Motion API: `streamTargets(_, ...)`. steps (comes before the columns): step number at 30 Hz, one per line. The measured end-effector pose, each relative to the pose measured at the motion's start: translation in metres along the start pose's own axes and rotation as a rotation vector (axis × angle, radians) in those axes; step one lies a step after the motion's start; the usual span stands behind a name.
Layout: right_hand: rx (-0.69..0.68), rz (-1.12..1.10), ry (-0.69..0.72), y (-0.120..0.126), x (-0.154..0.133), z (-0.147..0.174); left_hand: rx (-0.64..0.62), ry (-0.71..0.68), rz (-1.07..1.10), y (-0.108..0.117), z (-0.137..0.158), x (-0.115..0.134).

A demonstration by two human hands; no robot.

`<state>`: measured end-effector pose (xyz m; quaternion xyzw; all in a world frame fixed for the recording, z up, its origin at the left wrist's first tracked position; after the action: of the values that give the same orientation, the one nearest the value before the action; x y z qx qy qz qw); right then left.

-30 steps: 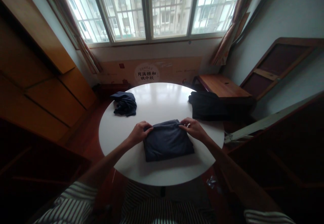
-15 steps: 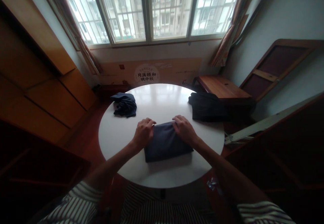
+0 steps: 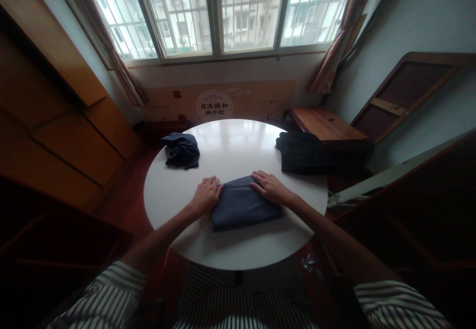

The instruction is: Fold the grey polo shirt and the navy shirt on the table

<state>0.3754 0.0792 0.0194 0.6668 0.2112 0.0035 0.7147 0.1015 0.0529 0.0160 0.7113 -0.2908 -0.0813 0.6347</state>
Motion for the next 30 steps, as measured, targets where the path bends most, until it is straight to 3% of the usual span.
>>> streamTargets(3,-0.04,-0.069,0.119,0.015,-0.003,-0.008,-0.025,0.067,0.184,0.013,-0.004,-0.009)
streamTargets(7,-0.168,-0.061,0.141,0.034,-0.007,-0.021,-0.374,0.111,0.559,0.032,-0.014,-0.031)
streamTargets(10,-0.297,-0.02,0.066,0.043,-0.011,-0.022,-0.46,0.077,0.699,0.039,-0.031,-0.045)
streamTargets(12,-0.363,0.004,0.01,0.047,-0.014,-0.014,-0.43,0.045,0.716,0.036,-0.047,-0.048)
streamTargets(14,-0.514,0.001,-0.071,0.049,-0.017,0.0,-0.363,-0.017,0.718,0.03,-0.067,-0.043)
streamTargets(17,-0.864,-0.088,-0.233,0.05,-0.017,0.022,-0.131,-0.166,0.58,0.026,-0.092,-0.02)
streamTargets(18,-0.899,-0.124,-0.258,0.049,-0.016,0.026,-0.037,-0.21,0.489,0.029,-0.096,-0.011)
streamTargets(19,-0.855,-0.161,-0.254,0.049,-0.014,0.029,0.043,-0.237,0.395,0.033,-0.097,-0.001)
streamTargets(21,-0.571,-0.248,-0.198,0.047,-0.009,0.028,0.135,-0.196,0.23,0.047,-0.088,0.013)
streamTargets(23,-0.267,-0.398,-0.169,0.043,-0.006,0.022,0.09,-0.033,0.13,0.063,-0.067,0.017)
streamTargets(24,-0.195,-0.511,-0.18,0.039,-0.005,0.018,0.008,0.067,0.123,0.07,-0.054,0.014)
streamTargets(25,-0.184,-0.635,-0.205,0.034,-0.006,0.014,-0.116,0.16,0.161,0.075,-0.039,0.011)
streamTargets(28,-0.319,-0.931,-0.301,0.022,-0.017,0.001,-0.53,0.325,0.472,0.075,0.006,-0.001)
streamTargets(30,-0.394,-0.992,-0.342,0.019,-0.027,-0.007,-0.611,0.342,0.699,0.064,0.029,-0.003)
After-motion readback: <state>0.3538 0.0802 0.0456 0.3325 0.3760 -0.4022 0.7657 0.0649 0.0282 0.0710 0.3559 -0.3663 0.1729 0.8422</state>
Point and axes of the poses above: each hand's wrist, its own z-axis away from the middle knuckle, its own y-axis out of the back of the hand, x = y × z, the point moved 1 cm from there along -z, towards the middle knuckle, and after that the axes turned 12 degrees about -y, right-handed, at the moved point
